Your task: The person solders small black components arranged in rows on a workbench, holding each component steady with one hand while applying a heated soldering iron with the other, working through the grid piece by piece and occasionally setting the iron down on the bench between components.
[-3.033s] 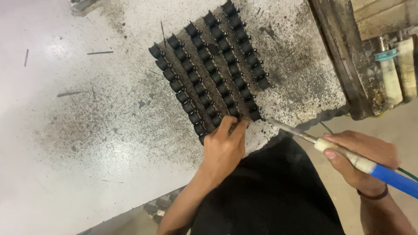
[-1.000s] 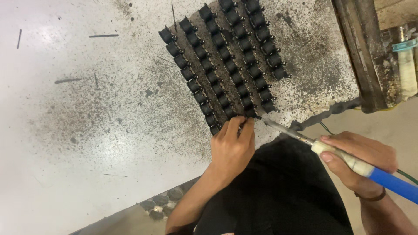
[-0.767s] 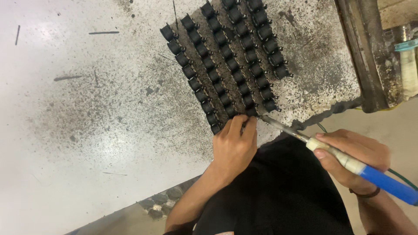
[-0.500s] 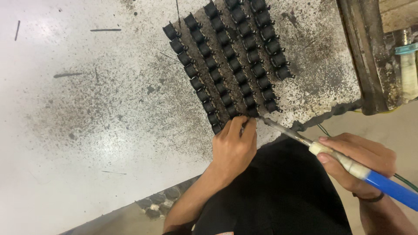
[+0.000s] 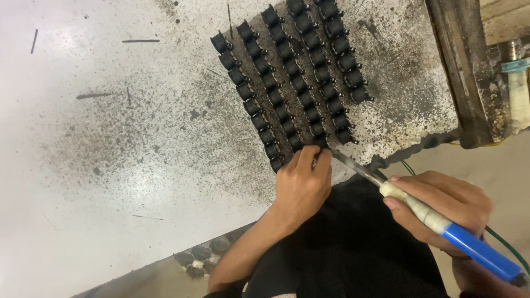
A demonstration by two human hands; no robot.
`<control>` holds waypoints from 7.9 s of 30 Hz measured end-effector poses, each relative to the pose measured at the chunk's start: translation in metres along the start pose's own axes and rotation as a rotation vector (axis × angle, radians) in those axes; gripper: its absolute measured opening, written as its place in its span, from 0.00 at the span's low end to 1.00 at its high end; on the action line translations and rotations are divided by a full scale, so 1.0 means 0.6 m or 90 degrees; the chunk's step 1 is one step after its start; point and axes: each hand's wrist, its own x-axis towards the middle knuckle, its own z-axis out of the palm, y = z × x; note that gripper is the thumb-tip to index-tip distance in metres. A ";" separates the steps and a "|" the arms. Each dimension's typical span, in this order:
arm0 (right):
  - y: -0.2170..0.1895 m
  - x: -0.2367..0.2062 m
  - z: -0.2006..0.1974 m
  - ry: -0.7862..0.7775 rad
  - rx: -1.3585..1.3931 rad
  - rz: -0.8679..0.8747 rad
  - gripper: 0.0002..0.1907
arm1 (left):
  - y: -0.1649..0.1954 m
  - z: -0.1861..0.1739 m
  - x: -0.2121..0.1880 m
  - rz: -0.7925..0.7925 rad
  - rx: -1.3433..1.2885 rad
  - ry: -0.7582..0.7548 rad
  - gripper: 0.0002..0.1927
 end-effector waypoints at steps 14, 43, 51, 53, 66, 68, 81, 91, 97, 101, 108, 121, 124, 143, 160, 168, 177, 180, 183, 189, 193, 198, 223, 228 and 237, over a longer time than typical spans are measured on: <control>0.086 -0.035 0.016 0.102 0.131 0.105 0.14 | 0.005 -0.077 0.042 -0.010 0.002 0.061 0.16; 0.039 0.038 -0.010 -0.016 0.100 -0.034 0.17 | 0.010 -0.044 0.063 -0.033 -0.015 0.027 0.11; 0.094 0.014 0.017 0.111 0.163 0.125 0.13 | -0.005 -0.114 0.080 0.013 0.079 0.114 0.21; 0.096 0.012 0.023 0.125 0.179 0.113 0.14 | -0.019 -0.078 0.079 -0.038 0.063 0.035 0.21; 0.084 0.036 0.020 0.073 0.155 0.083 0.14 | -0.041 -0.013 0.062 -0.053 0.031 0.038 0.13; 0.082 0.045 0.020 0.074 0.147 0.079 0.14 | -0.040 -0.010 0.066 -0.046 0.031 0.017 0.12; 0.051 0.066 0.003 0.018 0.059 0.057 0.13 | -0.031 -0.013 0.072 -0.041 0.020 0.045 0.12; 0.039 0.084 -0.003 0.002 0.037 -0.006 0.13 | -0.036 -0.011 0.073 -0.034 -0.005 0.027 0.09; 0.047 0.085 -0.002 -0.009 0.022 -0.002 0.13 | -0.040 -0.011 0.079 -0.031 -0.038 -0.005 0.11; 0.043 0.092 0.002 -0.020 0.017 -0.058 0.14 | -0.045 -0.002 0.077 -0.036 -0.043 -0.030 0.11; 0.045 0.087 -0.015 -0.022 0.067 -0.004 0.16 | -0.025 -0.034 0.088 -0.040 -0.018 0.000 0.08; 0.121 0.065 0.033 0.123 0.207 0.087 0.12 | -0.052 -0.046 0.121 -0.059 0.035 0.052 0.16; 0.119 0.076 0.032 0.104 0.205 0.072 0.12 | -0.065 -0.023 0.108 -0.066 0.028 0.056 0.12; 0.020 0.139 0.016 0.017 0.042 -0.061 0.13 | -0.068 -0.014 0.109 -0.057 -0.040 0.058 0.06; 0.137 0.120 0.059 0.157 0.307 0.026 0.13 | -0.065 -0.075 0.159 -0.044 0.080 0.120 0.17; 0.130 0.138 0.056 0.123 0.249 0.019 0.12 | -0.094 -0.018 0.138 -0.072 0.066 0.112 0.09; 0.053 0.181 0.031 0.057 0.062 -0.084 0.13 | -0.088 -0.026 0.143 -0.042 0.033 0.083 0.09; 0.030 0.194 0.024 0.056 0.043 -0.083 0.13 | -0.088 -0.022 0.144 -0.064 0.040 0.065 0.10; 0.020 0.201 0.021 0.039 0.029 -0.087 0.13 | -0.091 -0.013 0.147 -0.064 0.026 0.094 0.08; 0.033 0.200 0.023 0.025 0.079 -0.059 0.13 | -0.085 -0.012 0.156 -0.071 0.041 0.068 0.06; 0.069 0.196 0.010 0.079 0.190 -0.067 0.12 | -0.072 -0.053 0.149 -0.077 0.025 0.083 0.04; 0.108 0.178 0.038 0.120 0.342 0.028 0.12 | -0.077 -0.091 0.159 -0.051 0.044 0.226 0.06; 0.051 0.232 0.035 0.061 0.118 -0.046 0.12 | -0.109 -0.019 0.174 -0.066 0.082 0.116 0.06; 0.031 0.248 0.026 0.041 0.014 -0.067 0.12 | -0.105 -0.016 0.180 -0.059 0.081 0.147 0.06; 0.025 0.253 0.024 0.024 0.064 -0.080 0.12 | -0.109 -0.009 0.187 -0.048 0.064 0.163 0.06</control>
